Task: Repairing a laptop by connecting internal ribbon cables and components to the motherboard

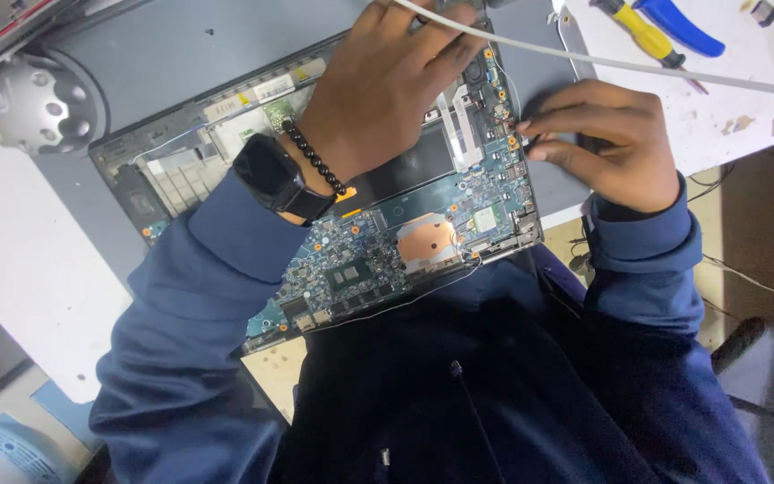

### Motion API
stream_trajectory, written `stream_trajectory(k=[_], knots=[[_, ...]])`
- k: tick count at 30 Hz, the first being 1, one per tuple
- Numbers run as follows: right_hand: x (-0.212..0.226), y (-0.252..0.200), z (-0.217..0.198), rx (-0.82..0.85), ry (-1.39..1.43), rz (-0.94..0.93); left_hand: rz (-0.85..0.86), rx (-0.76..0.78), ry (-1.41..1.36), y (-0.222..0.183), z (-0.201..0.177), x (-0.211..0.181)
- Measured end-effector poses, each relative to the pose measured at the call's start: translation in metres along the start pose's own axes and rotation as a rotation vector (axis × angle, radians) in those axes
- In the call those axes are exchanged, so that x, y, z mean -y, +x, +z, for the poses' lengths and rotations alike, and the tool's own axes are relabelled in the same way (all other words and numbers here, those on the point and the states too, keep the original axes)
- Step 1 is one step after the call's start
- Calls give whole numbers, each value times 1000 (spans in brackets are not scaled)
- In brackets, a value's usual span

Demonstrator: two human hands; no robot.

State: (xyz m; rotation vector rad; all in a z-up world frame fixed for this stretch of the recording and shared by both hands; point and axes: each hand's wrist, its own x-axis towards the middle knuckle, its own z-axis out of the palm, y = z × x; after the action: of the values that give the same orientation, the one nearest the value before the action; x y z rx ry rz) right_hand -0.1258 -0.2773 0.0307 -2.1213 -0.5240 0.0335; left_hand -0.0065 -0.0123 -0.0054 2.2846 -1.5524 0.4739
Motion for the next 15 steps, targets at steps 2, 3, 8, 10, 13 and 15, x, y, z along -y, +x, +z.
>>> stream_trajectory(k=[2,3,8,10,13,15], knots=[[-2,1,2,10,21,-6,2,28,2,1,-3,0],[-2,1,3,2,1,-28,-6,12,4,3,-6,-1],[1,5,10,-37,-49,-137,8,-21,-27,4,-5,0],[1,5,15,-89,-116,-168,23,-18,0,2,-3,1],[2,4,15,-73,-182,-153,-4,30,-27,3,-4,0],[0,5,14,-56,-187,-166,-9,15,-32,2,-5,0]])
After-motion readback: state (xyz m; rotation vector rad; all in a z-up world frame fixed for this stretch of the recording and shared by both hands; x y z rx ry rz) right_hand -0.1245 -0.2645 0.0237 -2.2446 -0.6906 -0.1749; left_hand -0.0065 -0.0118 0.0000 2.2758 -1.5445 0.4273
